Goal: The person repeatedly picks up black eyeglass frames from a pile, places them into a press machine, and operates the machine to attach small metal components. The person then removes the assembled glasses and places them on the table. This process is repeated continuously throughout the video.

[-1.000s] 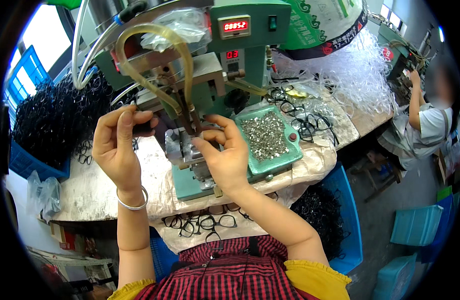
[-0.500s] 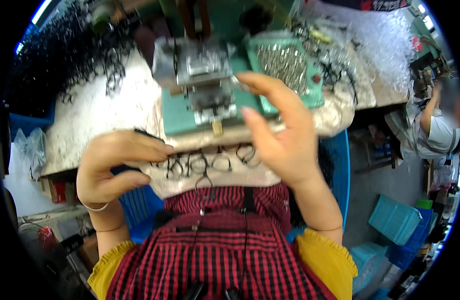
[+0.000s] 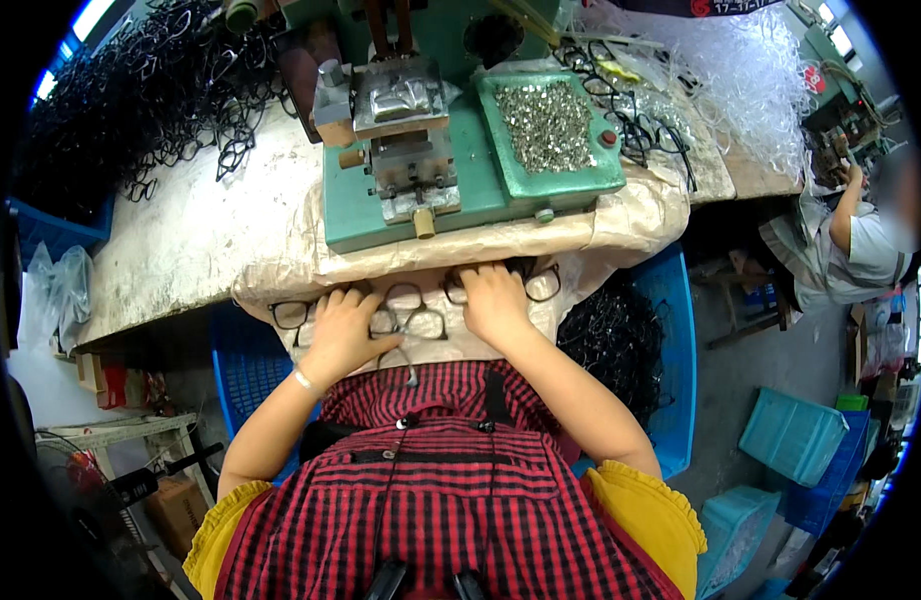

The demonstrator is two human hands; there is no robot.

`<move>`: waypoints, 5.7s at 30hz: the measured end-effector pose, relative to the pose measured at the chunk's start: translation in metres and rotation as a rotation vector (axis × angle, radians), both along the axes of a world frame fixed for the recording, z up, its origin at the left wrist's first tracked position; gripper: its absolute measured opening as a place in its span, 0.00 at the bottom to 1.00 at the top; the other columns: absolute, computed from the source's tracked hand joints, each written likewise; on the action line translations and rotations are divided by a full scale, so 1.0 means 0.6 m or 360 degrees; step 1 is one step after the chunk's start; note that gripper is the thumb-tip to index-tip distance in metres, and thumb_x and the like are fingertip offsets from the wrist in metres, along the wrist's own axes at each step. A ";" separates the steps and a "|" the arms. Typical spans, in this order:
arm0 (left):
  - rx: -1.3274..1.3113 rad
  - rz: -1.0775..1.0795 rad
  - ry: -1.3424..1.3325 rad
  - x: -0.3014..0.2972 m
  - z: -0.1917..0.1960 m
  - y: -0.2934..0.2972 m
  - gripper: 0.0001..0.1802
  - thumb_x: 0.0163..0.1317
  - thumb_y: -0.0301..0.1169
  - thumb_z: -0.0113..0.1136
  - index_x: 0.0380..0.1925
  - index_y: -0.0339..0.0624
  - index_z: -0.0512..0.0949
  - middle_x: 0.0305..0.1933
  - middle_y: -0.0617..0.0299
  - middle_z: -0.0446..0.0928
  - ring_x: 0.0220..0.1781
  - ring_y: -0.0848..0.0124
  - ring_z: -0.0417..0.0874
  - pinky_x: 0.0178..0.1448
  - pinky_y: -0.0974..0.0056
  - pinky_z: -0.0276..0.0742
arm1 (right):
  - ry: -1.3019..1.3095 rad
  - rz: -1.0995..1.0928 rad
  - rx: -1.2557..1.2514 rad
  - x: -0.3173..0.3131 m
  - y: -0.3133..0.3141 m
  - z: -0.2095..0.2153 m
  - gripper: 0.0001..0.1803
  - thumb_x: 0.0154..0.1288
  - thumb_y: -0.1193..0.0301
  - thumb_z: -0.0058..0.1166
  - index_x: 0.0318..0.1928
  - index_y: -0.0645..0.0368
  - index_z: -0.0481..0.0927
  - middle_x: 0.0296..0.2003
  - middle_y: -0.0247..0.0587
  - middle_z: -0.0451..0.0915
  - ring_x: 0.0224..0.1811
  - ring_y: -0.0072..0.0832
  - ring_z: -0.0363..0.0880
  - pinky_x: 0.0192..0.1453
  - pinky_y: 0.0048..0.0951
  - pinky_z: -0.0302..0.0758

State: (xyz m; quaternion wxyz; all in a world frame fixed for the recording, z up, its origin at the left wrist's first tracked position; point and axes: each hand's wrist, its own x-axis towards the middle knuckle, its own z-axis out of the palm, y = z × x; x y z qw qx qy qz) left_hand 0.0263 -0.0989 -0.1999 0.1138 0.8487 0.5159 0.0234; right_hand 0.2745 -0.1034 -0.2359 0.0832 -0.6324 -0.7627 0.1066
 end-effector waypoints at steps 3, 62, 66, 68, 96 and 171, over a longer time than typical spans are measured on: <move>-0.0111 0.0085 -0.0084 -0.070 -0.005 -0.024 0.33 0.48 0.52 0.70 0.49 0.41 0.80 0.44 0.49 0.78 0.50 0.51 0.76 0.53 0.52 0.72 | -0.0014 -0.0023 0.0035 0.039 -0.046 -0.003 0.16 0.49 0.70 0.57 0.41 0.57 0.81 0.34 0.45 0.82 0.41 0.43 0.82 0.47 0.46 0.76; 0.0221 0.1662 -0.0873 -0.942 -0.026 0.918 0.57 0.49 0.76 0.53 0.69 0.44 0.66 0.72 0.48 0.66 0.76 0.48 0.59 0.77 0.38 0.38 | -0.0459 0.0041 0.0094 -0.607 1.249 0.487 0.41 0.56 0.39 0.55 0.62 0.53 0.78 0.64 0.46 0.74 0.66 0.40 0.73 0.67 0.38 0.70; 0.0500 0.1838 -0.0761 -0.915 -0.054 0.935 0.48 0.53 0.73 0.52 0.60 0.45 0.75 0.64 0.43 0.73 0.71 0.50 0.67 0.74 0.43 0.48 | -0.0520 0.0318 -0.0022 -0.628 1.221 0.465 0.47 0.60 0.32 0.49 0.65 0.58 0.73 0.65 0.49 0.72 0.67 0.43 0.71 0.69 0.40 0.67; 0.0418 0.1827 -0.0797 -0.885 -0.014 0.896 0.43 0.55 0.70 0.53 0.51 0.41 0.81 0.54 0.41 0.78 0.62 0.49 0.75 0.69 0.49 0.60 | -0.0414 0.0378 -0.0330 -0.636 1.163 0.491 0.48 0.57 0.35 0.54 0.68 0.57 0.69 0.67 0.48 0.70 0.67 0.41 0.70 0.69 0.40 0.67; -0.0133 0.1443 -0.0323 -0.579 0.145 0.589 0.54 0.59 0.76 0.37 0.52 0.30 0.80 0.60 0.39 0.76 0.68 0.46 0.72 0.71 0.45 0.61 | -0.0061 0.0051 0.0560 -0.529 0.902 0.461 0.26 0.55 0.55 0.57 0.54 0.49 0.83 0.55 0.55 0.79 0.59 0.47 0.78 0.61 0.40 0.76; 0.0849 -0.1146 -0.1086 0.086 0.317 0.176 0.20 0.47 0.24 0.61 0.44 0.47 0.82 0.51 0.61 0.82 0.29 0.64 0.72 0.57 0.47 0.79 | 0.0937 -0.0766 0.0971 0.165 0.200 0.249 0.05 0.56 0.74 0.59 0.32 0.60 0.78 0.30 0.44 0.78 0.36 0.44 0.76 0.44 0.42 0.72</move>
